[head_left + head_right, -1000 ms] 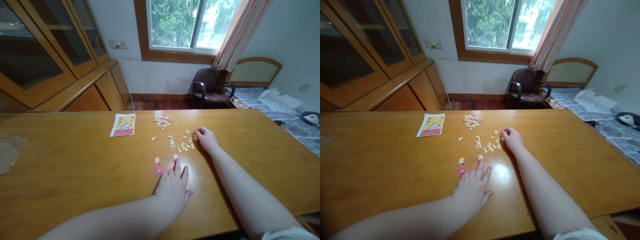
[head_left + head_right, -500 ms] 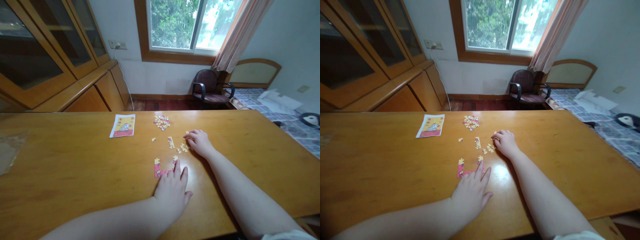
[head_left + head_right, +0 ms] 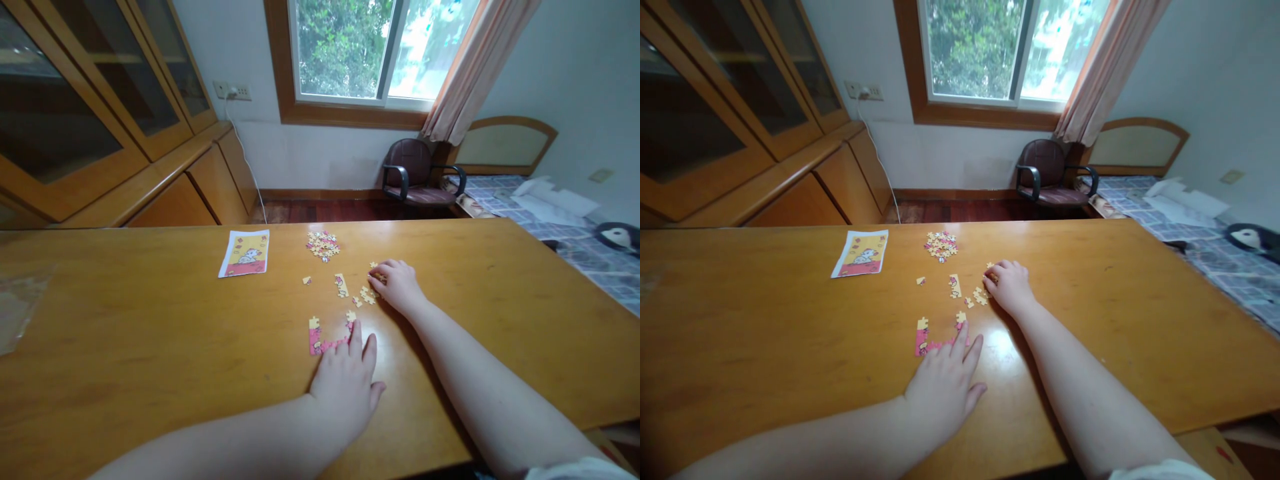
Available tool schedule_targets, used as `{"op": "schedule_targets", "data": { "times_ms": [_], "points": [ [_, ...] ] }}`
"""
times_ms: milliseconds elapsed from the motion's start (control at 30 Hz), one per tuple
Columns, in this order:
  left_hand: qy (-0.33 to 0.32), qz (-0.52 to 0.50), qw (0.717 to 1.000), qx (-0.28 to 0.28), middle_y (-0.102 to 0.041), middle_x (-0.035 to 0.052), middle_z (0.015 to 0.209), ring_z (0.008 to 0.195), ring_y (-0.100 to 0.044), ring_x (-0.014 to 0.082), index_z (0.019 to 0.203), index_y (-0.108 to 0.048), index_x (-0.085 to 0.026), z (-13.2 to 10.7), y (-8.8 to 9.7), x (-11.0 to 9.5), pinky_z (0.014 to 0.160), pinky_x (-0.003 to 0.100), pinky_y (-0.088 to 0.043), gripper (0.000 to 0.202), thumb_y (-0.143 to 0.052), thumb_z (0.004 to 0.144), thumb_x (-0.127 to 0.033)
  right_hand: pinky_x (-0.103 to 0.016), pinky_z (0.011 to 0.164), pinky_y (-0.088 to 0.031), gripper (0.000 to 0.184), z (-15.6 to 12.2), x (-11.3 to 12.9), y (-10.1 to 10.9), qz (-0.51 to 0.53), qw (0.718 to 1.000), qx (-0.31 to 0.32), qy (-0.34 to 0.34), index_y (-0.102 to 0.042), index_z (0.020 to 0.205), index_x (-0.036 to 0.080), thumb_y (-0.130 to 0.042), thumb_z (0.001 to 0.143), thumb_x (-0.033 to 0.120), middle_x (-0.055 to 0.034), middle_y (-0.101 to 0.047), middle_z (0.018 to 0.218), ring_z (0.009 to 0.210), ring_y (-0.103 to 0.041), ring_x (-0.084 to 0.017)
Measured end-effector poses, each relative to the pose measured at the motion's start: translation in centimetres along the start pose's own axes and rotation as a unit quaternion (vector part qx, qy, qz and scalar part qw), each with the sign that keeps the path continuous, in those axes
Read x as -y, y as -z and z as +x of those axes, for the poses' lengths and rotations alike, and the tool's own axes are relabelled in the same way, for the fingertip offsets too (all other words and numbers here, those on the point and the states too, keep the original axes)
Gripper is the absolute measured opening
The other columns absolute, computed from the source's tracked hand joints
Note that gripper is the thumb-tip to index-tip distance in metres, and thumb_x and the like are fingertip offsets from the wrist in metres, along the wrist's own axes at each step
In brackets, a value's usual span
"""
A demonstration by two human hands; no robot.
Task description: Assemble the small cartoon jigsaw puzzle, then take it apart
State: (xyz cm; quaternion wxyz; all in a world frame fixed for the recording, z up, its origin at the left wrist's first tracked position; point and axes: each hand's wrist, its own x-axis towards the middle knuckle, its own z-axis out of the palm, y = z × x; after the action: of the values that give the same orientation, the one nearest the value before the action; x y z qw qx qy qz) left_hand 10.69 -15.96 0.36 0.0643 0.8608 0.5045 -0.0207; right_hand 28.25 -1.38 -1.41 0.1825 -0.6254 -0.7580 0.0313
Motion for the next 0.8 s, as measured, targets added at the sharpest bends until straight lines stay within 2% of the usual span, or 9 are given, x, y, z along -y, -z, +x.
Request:
{"op": "schedule_targets", "data": {
  "times_ms": [233,367,533,667,800],
  "points": [
    [-0.003,0.002,1.000,-0.001,-0.029,0.0201,0.151,0.103,-0.059,0.0304,0.144,-0.037,-0.022,-0.1,-0.1,0.0,0.082,0.044,-0.047,0.069,-0.049,0.085,-0.055,-0.035,0.081,-0.032,0.013,-0.2,0.7,0.3,0.009,0.999,0.037,0.010,-0.065,0.090,0.023,-0.057,0.080,0.024,-0.0063,-0.067,0.099,0.093,-0.052,-0.024],
    [-0.002,0.004,1.000,-0.006,-0.030,0.0197,0.150,0.103,-0.058,0.0311,0.143,-0.038,-0.021,0.0,-0.1,-0.1,0.082,0.044,-0.046,0.069,-0.050,0.084,-0.055,-0.034,0.081,-0.032,0.010,-0.3,0.7,0.5,0.046,0.998,0.035,0.026,-0.064,0.085,0.022,-0.058,0.077,0.021,-0.0037,-0.068,0.088,0.088,-0.053,-0.022],
    [0.002,0.007,1.000,-0.006,-0.031,0.0218,0.149,0.100,-0.059,0.0306,0.143,-0.038,-0.020,0.0,0.2,-0.2,0.080,0.043,-0.047,0.069,-0.050,0.085,-0.054,-0.033,0.081,-0.034,0.009,-0.5,1.0,1.3,0.113,0.990,0.047,0.068,-0.069,0.076,0.023,-0.060,0.078,0.020,-0.0021,-0.068,0.077,0.083,-0.055,-0.020],
    [0.009,0.011,1.000,-0.002,-0.029,0.0234,0.150,0.098,-0.060,0.0305,0.143,-0.038,-0.019,0.0,0.3,-0.2,0.080,0.044,-0.047,0.070,-0.050,0.084,-0.055,-0.029,0.075,-0.040,0.012,-1.1,2.2,1.9,0.221,0.965,0.108,0.087,-0.073,0.082,0.023,-0.061,0.080,0.024,-0.0017,-0.068,0.077,0.075,-0.057,-0.017],
    [0.013,0.007,1.000,0.000,-0.029,0.0239,0.149,0.098,-0.060,0.0307,0.144,-0.037,-0.018,0.0,0.2,-0.2,0.082,0.046,-0.047,0.072,-0.052,0.083,-0.055,-0.029,0.077,-0.042,0.013,-1.6,3.7,2.1,0.235,0.948,0.165,0.135,-0.074,0.085,0.024,-0.061,0.083,0.024,-0.0014,-0.070,0.078,0.079,-0.058,-0.017]
  ]
}}
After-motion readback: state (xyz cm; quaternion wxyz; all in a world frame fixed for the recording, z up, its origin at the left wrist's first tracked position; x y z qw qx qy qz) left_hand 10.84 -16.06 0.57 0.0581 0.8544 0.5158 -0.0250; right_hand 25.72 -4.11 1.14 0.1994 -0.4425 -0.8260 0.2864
